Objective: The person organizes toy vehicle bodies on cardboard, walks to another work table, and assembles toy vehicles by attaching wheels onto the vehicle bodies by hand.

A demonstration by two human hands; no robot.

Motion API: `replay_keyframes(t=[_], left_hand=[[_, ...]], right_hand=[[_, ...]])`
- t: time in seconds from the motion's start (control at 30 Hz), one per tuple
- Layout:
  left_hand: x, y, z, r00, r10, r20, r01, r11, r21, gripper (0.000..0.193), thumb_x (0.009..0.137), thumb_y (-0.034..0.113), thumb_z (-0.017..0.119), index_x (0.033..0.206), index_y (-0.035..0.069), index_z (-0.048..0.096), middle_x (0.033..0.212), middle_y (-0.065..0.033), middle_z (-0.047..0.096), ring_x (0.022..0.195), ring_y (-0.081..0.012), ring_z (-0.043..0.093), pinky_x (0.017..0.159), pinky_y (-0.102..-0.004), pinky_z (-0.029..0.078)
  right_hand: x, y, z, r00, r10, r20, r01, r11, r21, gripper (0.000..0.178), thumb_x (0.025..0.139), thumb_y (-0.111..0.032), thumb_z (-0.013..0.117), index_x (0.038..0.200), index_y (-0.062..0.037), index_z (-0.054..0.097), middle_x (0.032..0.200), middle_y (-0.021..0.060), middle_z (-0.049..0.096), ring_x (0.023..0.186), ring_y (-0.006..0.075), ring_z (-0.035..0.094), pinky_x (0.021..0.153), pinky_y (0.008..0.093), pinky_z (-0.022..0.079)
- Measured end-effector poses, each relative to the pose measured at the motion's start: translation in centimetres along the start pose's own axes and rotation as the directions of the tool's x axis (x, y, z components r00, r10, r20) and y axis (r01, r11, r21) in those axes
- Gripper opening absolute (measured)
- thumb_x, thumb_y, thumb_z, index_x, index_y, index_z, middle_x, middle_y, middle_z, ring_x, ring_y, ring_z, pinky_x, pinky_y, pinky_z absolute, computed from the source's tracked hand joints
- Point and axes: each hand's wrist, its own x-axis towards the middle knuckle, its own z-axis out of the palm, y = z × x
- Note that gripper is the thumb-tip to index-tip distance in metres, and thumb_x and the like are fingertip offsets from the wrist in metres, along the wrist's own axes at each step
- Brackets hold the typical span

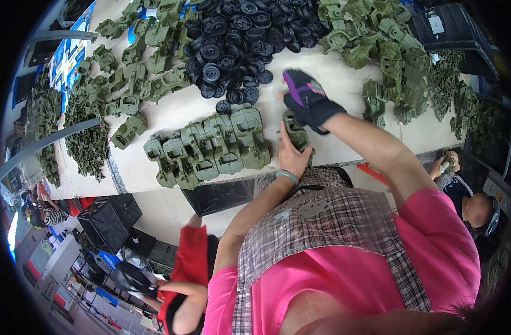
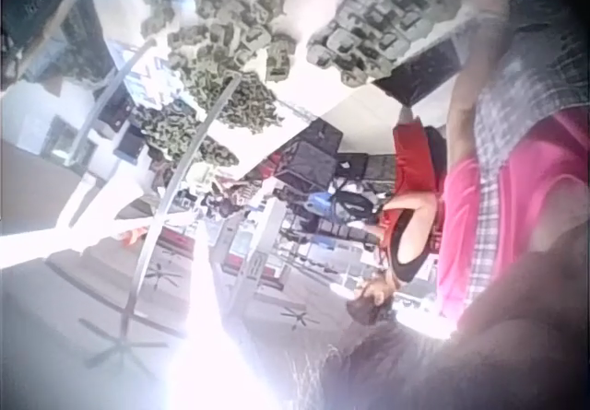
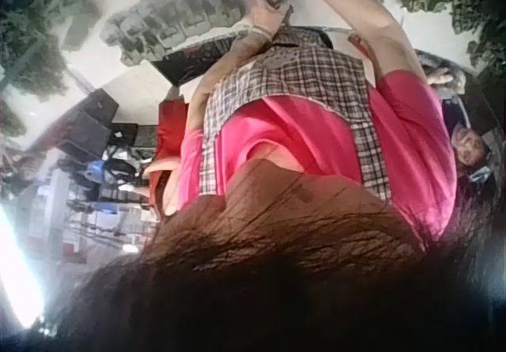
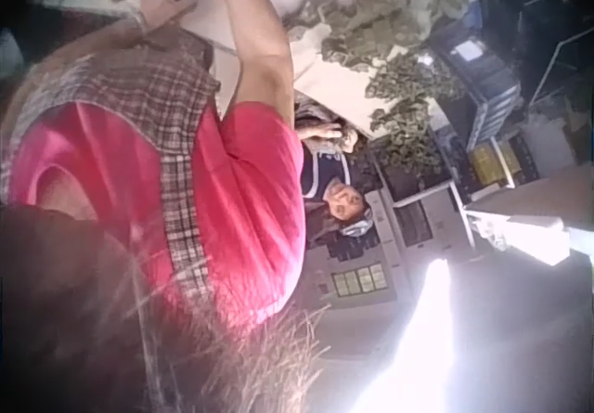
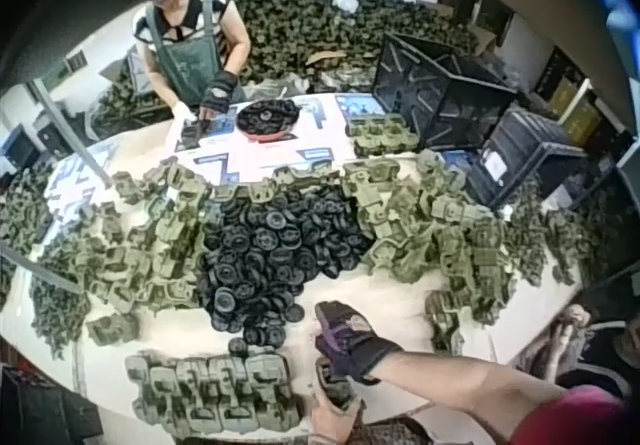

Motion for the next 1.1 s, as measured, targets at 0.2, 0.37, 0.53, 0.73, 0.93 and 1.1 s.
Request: replay_keyframes(t=[0.2, 0.37, 0.53, 0.73, 0.93, 1.1], left_hand=[[0.4, 1.3, 0.8, 0.987, -0.041, -0.153, 0.015, 0.986, -0.164, 0.134, 0.076, 0.026, 0.092, 0.166, 0.005, -0.004, 0.152, -0.0337, 0.040, 0.143, -0.0482, 0.039, 0.123, -0.0492, 0.032], [-1.0, 0.7, -1.9, 0.997, -0.064, -0.050, 0.053, 0.977, -0.207, 0.126, 0.080, 0.021, 0.089, 0.166, 0.004, -0.002, 0.151, -0.0341, 0.036, 0.138, -0.0489, 0.043, 0.120, -0.0493, 0.036], [-2.4, 4.7, -6.6, 0.921, 0.390, 0.004, -0.368, 0.866, 0.338, 0.094, 0.078, -0.005, 0.066, 0.163, 0.009, 0.029, 0.154, -0.0281, 0.036, 0.136, -0.0483, 0.044, 0.112, -0.0525, 0.040], [4.2, 5.2, -5.8, 0.747, 0.386, 0.542, -0.650, 0.254, 0.716, 0.080, 0.085, -0.005, 0.060, 0.157, 0.029, 0.048, 0.174, -0.0119, 0.021, 0.161, -0.0431, 0.013, 0.121, -0.0730, 0.022], [5.9, 4.1, -5.4, 0.736, 0.368, 0.568, -0.665, 0.241, 0.706, 0.072, 0.079, 0.024, 0.082, 0.146, 0.026, 0.057, 0.151, -0.0140, 0.045, 0.142, -0.0362, 0.041, 0.107, -0.0565, 0.037], [2.6, 3.3, -3.1, 0.852, 0.360, 0.380, -0.513, 0.431, 0.742, 0.065, 0.072, 0.041, 0.089, 0.127, 0.017, 0.064, 0.125, -0.0121, 0.054, 0.127, -0.0332, 0.047, 0.100, -0.0532, 0.037]], right_hand=[[5.5, -0.4, 2.8, 0.995, 0.101, -0.017, -0.102, 0.993, -0.062, 0.050, 0.089, -0.040, 0.075, 0.117, -0.0008, 0.063, 0.113, 0.0233, 0.066, 0.107, 0.0432, 0.062, 0.091, 0.0504, 0.051], [3.8, 2.0, 1.0, 0.984, -0.177, 0.020, 0.178, 0.984, -0.031, 0.035, 0.096, -0.032, 0.066, 0.115, -0.0026, 0.064, 0.109, 0.0229, 0.065, 0.105, 0.0448, 0.062, 0.090, 0.0526, 0.051], [-4.3, 4.6, -4.1, 0.880, 0.427, 0.210, -0.474, 0.747, 0.467, 0.040, 0.101, -0.041, 0.061, 0.113, -0.0027, 0.066, 0.094, 0.0167, 0.069, 0.087, 0.0307, 0.065, 0.082, 0.0440, 0.052], [-9.3, 8.0, -6.3, 0.950, 0.069, 0.306, -0.043, 0.995, -0.090, 0.035, 0.096, -0.036, 0.064, 0.106, -0.0035, 0.066, 0.093, 0.0206, 0.070, 0.094, 0.0385, 0.069, 0.083, 0.0494, 0.053], [-10.3, 5.5, -8.1, 0.987, 0.044, 0.154, -0.010, 0.976, -0.216, 0.023, 0.085, -0.016, 0.071, 0.106, -0.0080, 0.065, 0.105, 0.0212, 0.067, 0.104, 0.0429, 0.065, 0.088, 0.0514, 0.054], [-11.2, 9.1, -6.6, 0.973, -0.077, 0.216, 0.107, 0.986, -0.131, 0.047, 0.081, -0.015, 0.077, 0.125, -0.0054, 0.063, 0.115, 0.0203, 0.065, 0.107, 0.0410, 0.064, 0.093, 0.0482, 0.054]])
